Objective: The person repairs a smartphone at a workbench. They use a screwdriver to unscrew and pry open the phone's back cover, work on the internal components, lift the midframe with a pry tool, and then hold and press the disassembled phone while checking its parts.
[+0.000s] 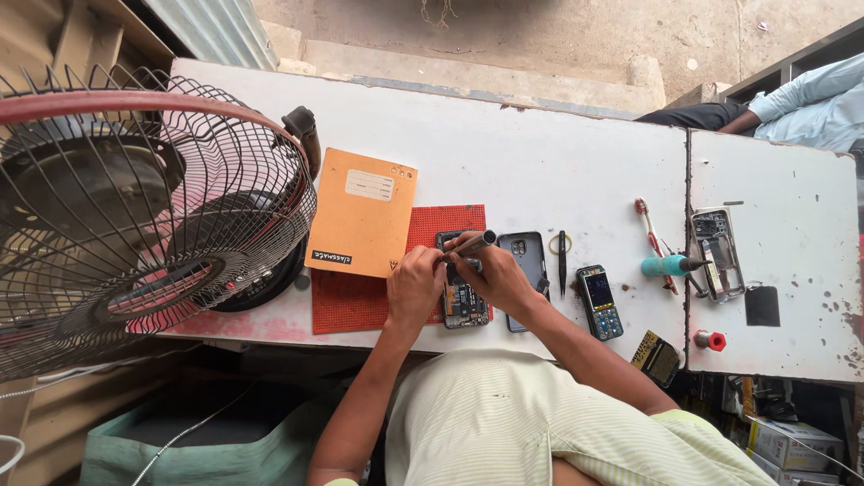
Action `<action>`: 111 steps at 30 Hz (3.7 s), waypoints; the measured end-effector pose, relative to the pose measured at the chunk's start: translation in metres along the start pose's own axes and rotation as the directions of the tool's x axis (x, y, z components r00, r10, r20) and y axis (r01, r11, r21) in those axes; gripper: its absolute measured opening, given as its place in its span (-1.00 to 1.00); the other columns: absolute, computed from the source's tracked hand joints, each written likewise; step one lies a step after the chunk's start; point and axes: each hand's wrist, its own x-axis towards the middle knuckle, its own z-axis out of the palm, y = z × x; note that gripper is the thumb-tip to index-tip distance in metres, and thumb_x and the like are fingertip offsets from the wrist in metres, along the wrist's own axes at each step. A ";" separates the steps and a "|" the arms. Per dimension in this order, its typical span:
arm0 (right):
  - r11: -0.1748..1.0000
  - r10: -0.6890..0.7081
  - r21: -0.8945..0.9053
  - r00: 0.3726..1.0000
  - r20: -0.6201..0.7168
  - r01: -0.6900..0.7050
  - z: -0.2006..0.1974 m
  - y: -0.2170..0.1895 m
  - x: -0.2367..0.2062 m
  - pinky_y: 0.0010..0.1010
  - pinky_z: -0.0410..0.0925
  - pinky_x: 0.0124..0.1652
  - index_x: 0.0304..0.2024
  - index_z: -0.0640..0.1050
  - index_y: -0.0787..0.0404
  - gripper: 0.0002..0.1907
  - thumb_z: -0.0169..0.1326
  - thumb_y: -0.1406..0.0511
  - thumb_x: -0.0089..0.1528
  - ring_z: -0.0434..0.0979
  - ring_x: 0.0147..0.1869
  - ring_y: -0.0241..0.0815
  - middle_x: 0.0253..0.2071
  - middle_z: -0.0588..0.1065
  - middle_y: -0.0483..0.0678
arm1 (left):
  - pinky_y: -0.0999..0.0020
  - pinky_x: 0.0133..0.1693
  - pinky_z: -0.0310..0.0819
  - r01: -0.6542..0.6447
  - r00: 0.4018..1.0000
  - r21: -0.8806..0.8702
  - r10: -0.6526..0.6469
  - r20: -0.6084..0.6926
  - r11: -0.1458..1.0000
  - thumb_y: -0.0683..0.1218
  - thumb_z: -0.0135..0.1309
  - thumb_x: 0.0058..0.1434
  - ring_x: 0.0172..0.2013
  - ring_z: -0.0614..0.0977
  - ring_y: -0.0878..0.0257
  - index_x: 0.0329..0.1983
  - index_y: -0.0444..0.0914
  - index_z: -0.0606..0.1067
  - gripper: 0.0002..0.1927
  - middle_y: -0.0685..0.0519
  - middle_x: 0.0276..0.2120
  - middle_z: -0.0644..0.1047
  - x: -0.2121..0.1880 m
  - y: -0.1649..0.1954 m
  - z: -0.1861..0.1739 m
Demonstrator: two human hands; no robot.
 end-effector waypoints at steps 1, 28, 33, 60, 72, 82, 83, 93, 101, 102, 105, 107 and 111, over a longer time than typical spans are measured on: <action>0.999 -0.021 -0.025 1.000 -0.009 0.021 0.000 0.000 0.000 -0.26 0.54 -0.16 -0.04 0.53 0.25 -0.87 0.12 0.37 0.36 0.68 -0.06 0.02 0.00 0.57 0.06 | 0.08 -0.24 0.53 -0.014 0.999 0.008 0.014 0.029 1.000 -0.10 0.21 0.17 -0.24 0.64 0.01 -0.26 -0.24 0.55 -0.86 0.01 -0.30 0.55 0.002 -0.001 -0.002; 0.946 0.231 0.278 0.951 -0.208 -0.169 -0.027 0.002 -0.021 -0.38 0.59 0.02 0.06 0.41 0.30 -0.76 0.08 0.42 0.36 0.70 0.07 -0.17 -0.03 0.63 0.03 | 0.17 -0.29 0.59 -0.374 0.920 0.364 0.293 0.259 0.853 -0.19 0.15 0.09 -0.28 0.65 0.09 -0.42 -0.27 0.52 -0.96 -0.02 -0.39 0.54 0.033 -0.001 0.006; 0.905 0.322 0.373 0.903 -0.284 -0.206 -0.044 0.013 -0.030 -0.45 0.57 -0.04 0.06 0.37 0.30 -0.74 0.06 0.39 0.35 0.69 0.02 -0.22 -0.05 0.64 0.05 | 0.20 -0.25 0.57 -0.440 0.877 0.408 0.285 0.387 0.800 -0.14 0.24 0.05 -0.22 0.64 0.11 -0.36 -0.27 0.54 -0.86 -0.02 -0.33 0.56 0.041 0.009 0.007; 0.860 0.370 0.487 0.845 -0.387 -0.154 -0.083 0.024 -0.068 -0.39 0.57 0.04 0.03 0.38 0.28 -0.80 0.04 0.38 0.38 0.64 0.08 -0.23 -0.02 0.63 0.06 | 0.19 -0.19 0.58 -0.427 0.841 0.421 0.180 0.510 0.800 -0.13 0.23 0.09 -0.17 0.64 0.09 -0.30 -0.31 0.54 -0.82 -0.05 -0.27 0.56 0.048 0.032 0.015; 0.873 0.354 0.465 0.846 -0.399 -0.146 -0.086 0.022 -0.081 -0.40 0.58 0.03 0.03 0.38 0.29 -0.80 0.04 0.39 0.38 0.65 0.06 -0.25 -0.02 0.63 0.07 | 0.06 -0.13 0.55 -0.252 0.893 0.350 0.076 0.444 0.902 -0.15 0.12 0.08 -0.14 0.63 0.00 -0.36 -0.35 0.52 -0.85 -0.11 -0.27 0.56 0.044 0.028 0.026; 0.883 0.403 0.403 0.829 -0.387 -0.242 -0.094 0.020 -0.091 -0.47 0.60 -0.08 0.00 0.42 0.25 -0.82 0.05 0.34 0.37 0.67 -0.08 -0.36 -0.07 0.67 -0.01 | 0.09 -0.21 0.58 -0.305 0.889 0.387 0.115 0.443 0.870 -0.13 0.17 0.08 -0.16 0.63 0.04 -0.34 -0.34 0.51 -0.83 -0.08 -0.28 0.55 0.036 0.038 0.027; 0.880 0.415 0.398 0.824 -0.385 -0.257 -0.095 0.021 -0.092 -0.49 0.55 -0.16 0.01 0.42 0.25 -0.81 0.06 0.34 0.37 0.62 -0.15 -0.37 -0.07 0.68 0.00 | 0.10 -0.21 0.59 -0.312 0.892 0.391 0.126 0.433 0.866 -0.14 0.16 0.09 -0.15 0.63 0.05 -0.35 -0.33 0.52 -0.85 -0.07 -0.28 0.55 0.035 0.038 0.028; 0.847 0.434 0.483 0.813 -0.387 -0.222 -0.099 0.020 -0.096 -0.62 0.47 -0.25 0.01 0.41 0.27 -0.79 0.07 0.36 0.35 0.57 -0.17 -0.46 -0.09 0.68 0.00 | 0.15 -0.23 0.60 -0.378 0.888 0.409 0.201 0.414 0.830 -0.15 0.21 0.04 -0.18 0.63 0.05 -0.39 -0.30 0.52 -0.86 -0.05 -0.31 0.55 0.032 0.047 0.028; 0.847 0.438 0.482 0.808 -0.393 -0.225 -0.093 0.030 -0.100 -0.60 0.50 -0.18 0.01 0.41 0.28 -0.79 0.07 0.36 0.35 0.63 -0.07 -0.43 -0.07 0.67 0.02 | 0.15 -0.25 0.59 -0.350 0.901 0.400 0.187 0.392 0.847 -0.16 0.17 0.10 -0.20 0.63 0.06 -0.41 -0.29 0.50 -0.89 -0.04 -0.33 0.54 0.029 0.054 0.026; 0.852 0.421 0.481 0.814 -0.399 -0.205 -0.092 0.030 -0.099 -0.59 0.53 -0.12 0.01 0.41 0.29 -0.79 0.07 0.37 0.35 0.65 -0.03 -0.41 -0.07 0.66 0.02 | 0.14 -0.24 0.59 -0.341 0.911 0.379 0.202 0.359 0.860 -0.16 0.17 0.09 -0.21 0.63 0.05 -0.41 -0.29 0.50 -0.91 -0.03 -0.34 0.54 0.028 0.055 0.022; 0.865 0.391 0.466 0.833 -0.392 -0.187 -0.084 0.030 -0.095 -0.59 0.51 -0.16 0.02 0.40 0.29 -0.80 0.06 0.38 0.36 0.65 -0.01 -0.40 -0.05 0.65 0.02 | 0.11 -0.26 0.54 -0.194 0.956 0.238 0.128 0.264 0.952 -0.13 0.17 0.13 -0.27 0.63 0.03 -0.41 -0.27 0.50 -0.89 -0.02 -0.38 0.54 0.023 0.057 0.011; 0.869 0.377 0.464 0.839 -0.391 -0.174 -0.075 0.031 -0.092 -0.60 0.46 -0.22 0.04 0.40 0.29 -0.79 0.06 0.40 0.38 0.62 -0.02 -0.40 -0.04 0.65 0.03 | 0.09 -0.28 0.51 -0.106 0.986 0.116 0.089 0.139 0.988 -0.12 0.17 0.17 -0.30 0.63 0.02 -0.38 -0.25 0.51 -0.89 -0.01 -0.38 0.56 0.017 0.054 0.009; 0.830 0.341 0.549 0.866 -0.365 -0.095 -0.045 0.036 -0.074 -0.59 0.50 -0.15 0.09 0.36 0.29 -0.78 0.04 0.45 0.42 0.62 0.04 -0.37 0.02 0.61 0.07 | 0.23 -0.28 0.51 0.013 0.992 -0.219 -0.040 -0.118 0.976 -0.19 0.16 0.25 -0.38 0.60 0.16 -0.25 -0.27 0.53 -0.95 0.02 -0.37 0.54 -0.004 0.032 0.015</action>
